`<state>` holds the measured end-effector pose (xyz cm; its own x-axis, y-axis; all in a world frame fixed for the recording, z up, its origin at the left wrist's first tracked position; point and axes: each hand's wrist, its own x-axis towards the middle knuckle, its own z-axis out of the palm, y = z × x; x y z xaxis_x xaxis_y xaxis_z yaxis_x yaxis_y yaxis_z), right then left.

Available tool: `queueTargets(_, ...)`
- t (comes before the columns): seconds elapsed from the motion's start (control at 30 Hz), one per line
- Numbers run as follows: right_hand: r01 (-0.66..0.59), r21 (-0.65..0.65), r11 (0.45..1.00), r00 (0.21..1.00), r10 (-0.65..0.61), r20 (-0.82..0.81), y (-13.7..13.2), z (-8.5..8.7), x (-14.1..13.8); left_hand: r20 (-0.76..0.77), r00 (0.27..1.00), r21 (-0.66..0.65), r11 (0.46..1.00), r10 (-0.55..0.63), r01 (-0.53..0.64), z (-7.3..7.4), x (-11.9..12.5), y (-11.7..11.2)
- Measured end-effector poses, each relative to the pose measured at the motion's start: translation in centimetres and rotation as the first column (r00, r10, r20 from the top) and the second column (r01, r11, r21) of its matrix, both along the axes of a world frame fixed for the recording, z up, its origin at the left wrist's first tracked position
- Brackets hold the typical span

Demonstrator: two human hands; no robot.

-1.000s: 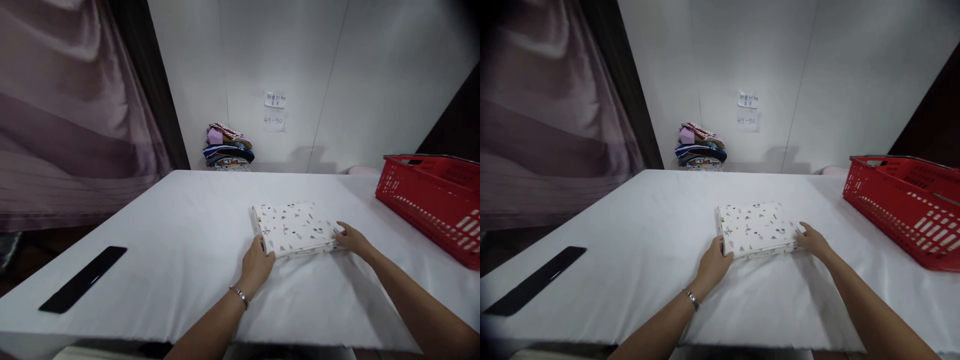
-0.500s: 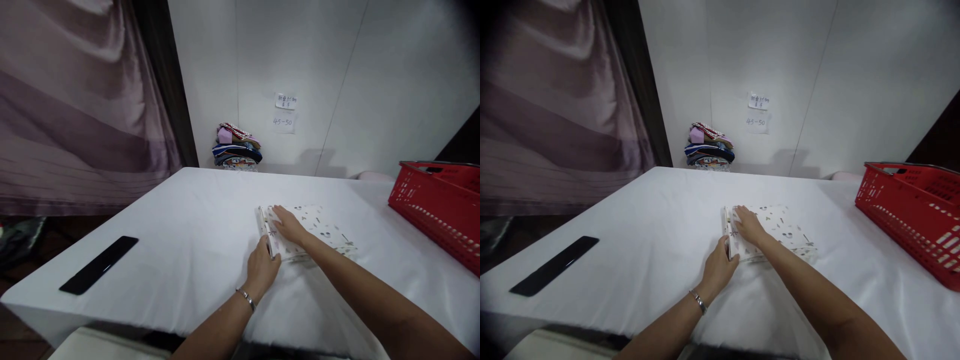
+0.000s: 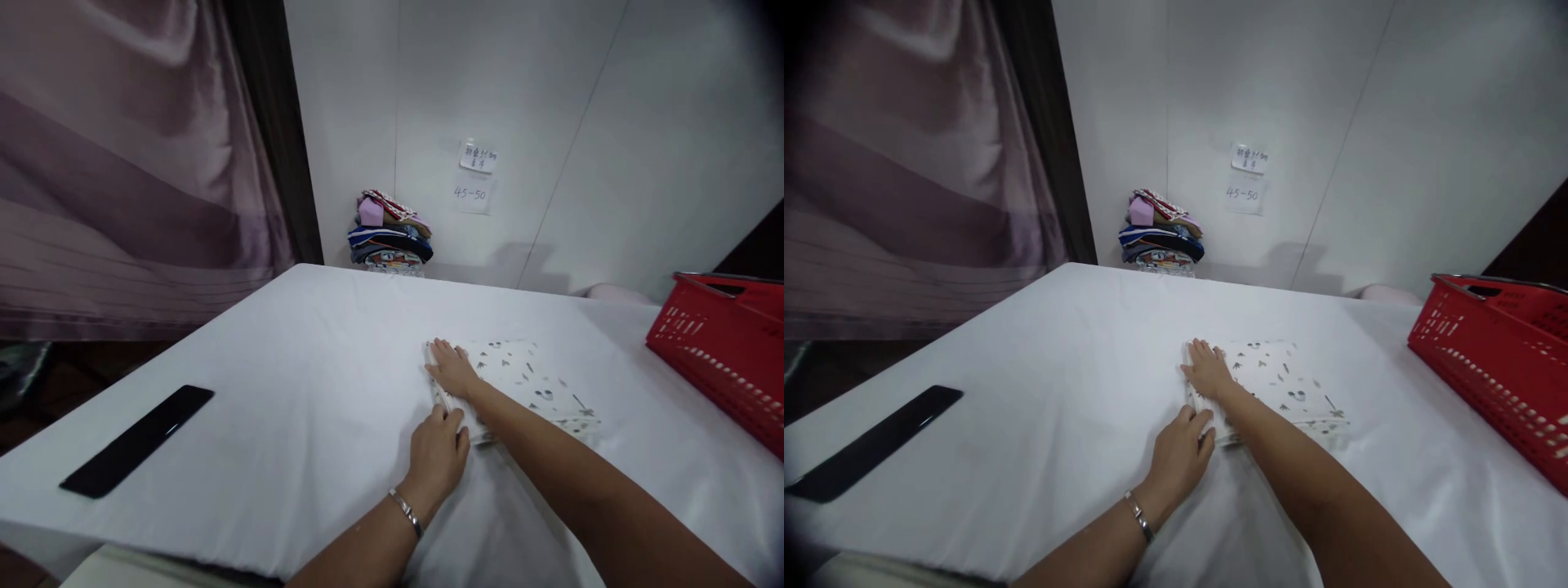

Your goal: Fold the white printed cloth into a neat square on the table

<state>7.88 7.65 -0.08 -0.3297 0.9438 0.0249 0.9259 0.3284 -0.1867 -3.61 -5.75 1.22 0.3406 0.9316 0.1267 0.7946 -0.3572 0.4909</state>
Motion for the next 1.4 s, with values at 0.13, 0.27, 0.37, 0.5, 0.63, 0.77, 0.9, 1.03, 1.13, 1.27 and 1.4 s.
queueTargets(0.13, 0.007, -0.009, 1.000, 1.000, -0.007, -0.017, 0.0, 0.2, 0.0, -0.007, 1.000, -0.002, 1.000, -0.007, 0.007, 0.0, -0.1, 0.1)
queueTargets(0.27, 0.019, -0.075, 0.997, 0.998, -0.023, -0.054, 0.0, 1.3, -0.2, 0.013, 1.000, -0.025, 1.000, 0.000, 0.000, 0.2, -0.2, 0.0)
queueTargets(0.37, 0.023, -0.129, 0.991, 0.995, -0.035, -0.092, -0.5, 2.0, -0.7, 0.026, 1.000, -0.015, 1.000, 0.015, -0.015, 0.3, -0.3, -0.1)
queueTargets(0.5, 0.006, -0.077, 0.997, 0.994, -0.015, -0.106, -1.9, 1.8, -1.6, 0.011, 1.000, -0.022, 1.000, 0.013, -0.013, 0.3, -0.2, 0.0)
queueTargets(0.63, 0.022, -0.063, 0.998, 0.993, -0.030, -0.115, -2.5, 1.7, -2.1, 0.011, 1.000, -0.076, 0.997, 0.003, -0.002, 0.5, -0.3, 0.0)
queueTargets(0.77, 0.011, -0.163, 0.986, 0.973, -0.048, -0.227, -3.0, 2.7, -1.7, 0.066, 0.998, -0.108, 0.994, 0.016, -0.008, 0.8, -0.7, 0.1)
queueTargets(0.9, 0.048, -0.190, 0.981, 0.935, -0.111, -0.336, -4.9, 2.9, -0.9, 0.147, 0.989, -0.020, 1.000, 0.000, 0.003, 0.8, -1.0, 0.2)
queueTargets(1.03, 0.072, -0.164, 0.984, 0.942, -0.122, -0.313, -6.7, 2.2, -0.3, 0.206, 0.978, 0.029, 1.000, -0.006, 0.000, 0.4, -1.0, 0.3)
queueTargets(1.13, 0.066, -0.108, 0.992, 0.961, -0.093, -0.262, -7.4, 1.8, -0.3, 0.295, 0.956, 0.054, 0.998, 0.002, -0.019, 0.1, -1.5, 0.7)
queueTargets(1.27, 0.069, 0.020, 0.997, 0.981, -0.064, -0.183, -8.0, 1.4, -0.8, 0.524, 0.849, 0.073, 0.990, 0.063, -0.118, 0.4, -2.7, 1.7)
queueTargets(1.4, 0.049, 0.074, 0.996, 0.989, -0.038, -0.140, -8.0, 0.8, -1.1, 0.516, 0.854, 0.111, 0.984, 0.065, -0.142, 2.4, -1.9, 4.0)
